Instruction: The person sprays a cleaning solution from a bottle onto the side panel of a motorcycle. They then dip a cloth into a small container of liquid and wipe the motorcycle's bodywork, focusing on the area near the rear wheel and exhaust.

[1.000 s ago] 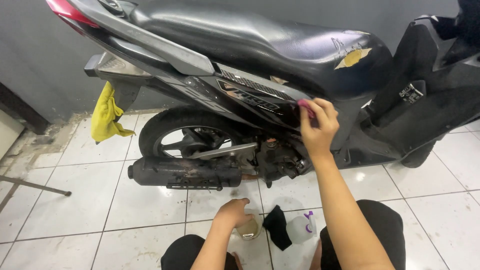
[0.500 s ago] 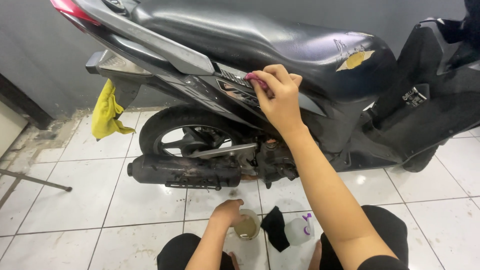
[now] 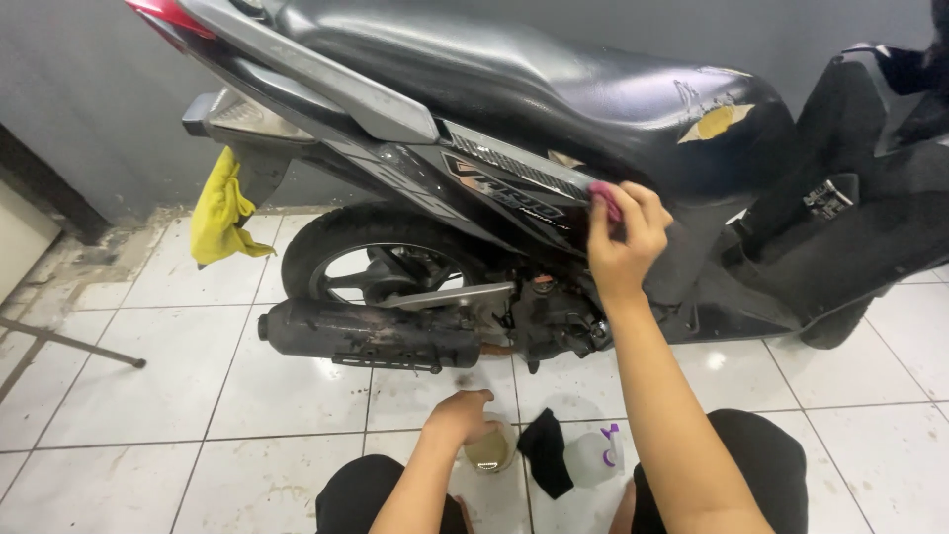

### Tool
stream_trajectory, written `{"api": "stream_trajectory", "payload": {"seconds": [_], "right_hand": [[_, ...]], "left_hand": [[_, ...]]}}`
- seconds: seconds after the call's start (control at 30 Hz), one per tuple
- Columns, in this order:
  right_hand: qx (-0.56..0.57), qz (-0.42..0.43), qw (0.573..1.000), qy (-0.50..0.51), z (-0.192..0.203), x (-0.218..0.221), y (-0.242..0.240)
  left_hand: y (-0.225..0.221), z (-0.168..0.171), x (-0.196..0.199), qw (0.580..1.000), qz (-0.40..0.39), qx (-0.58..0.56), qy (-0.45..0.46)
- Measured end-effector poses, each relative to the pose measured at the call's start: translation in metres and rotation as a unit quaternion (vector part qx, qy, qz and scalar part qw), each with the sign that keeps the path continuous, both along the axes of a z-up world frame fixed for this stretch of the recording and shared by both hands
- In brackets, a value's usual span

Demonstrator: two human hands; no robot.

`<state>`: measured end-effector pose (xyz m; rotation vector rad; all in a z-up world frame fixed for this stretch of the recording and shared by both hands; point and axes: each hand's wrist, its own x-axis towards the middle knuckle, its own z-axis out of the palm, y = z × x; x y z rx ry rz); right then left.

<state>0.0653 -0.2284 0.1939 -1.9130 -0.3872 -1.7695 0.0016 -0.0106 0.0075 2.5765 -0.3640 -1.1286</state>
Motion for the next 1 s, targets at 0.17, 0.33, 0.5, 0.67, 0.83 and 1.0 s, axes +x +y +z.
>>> {"api": "stream_trajectory", "payload": {"seconds": [0.17, 0.33, 0.5, 0.67, 0.83, 1.0], "right_hand": [[-0.094, 0.066, 0.991, 0.073, 0.065, 0.039, 0.072], [-0.193, 0.141, 0.967, 0.085, 0.075, 0.04, 0.074], [-0.086, 0.046, 0.994, 0.057, 0.028, -0.004, -0.005], [0.04, -0.058, 0.997, 0.033, -0.062, -0.006, -0.068], [-0.007, -0.011, 1.0, 0.001, 0.001, 0.009, -0.003], [-0.109, 0.072, 0.989, 0.062, 0.07, 0.044, 0.085]], "left_hand": [[0.008, -0.026, 0.01, 1.0, 0.019, 0.011, 0.019], [0.01, -0.02, 0.004, 0.999, 0.032, 0.012, 0.02], [0.003, -0.011, 0.002, 1.0, 0.004, 0.006, 0.003], [-0.005, 0.004, -0.003, 1.0, -0.011, -0.012, -0.016], [-0.001, -0.002, 0.002, 1.0, 0.004, -0.002, 0.001], [0.011, -0.03, 0.011, 0.999, 0.016, 0.027, 0.007]]}}
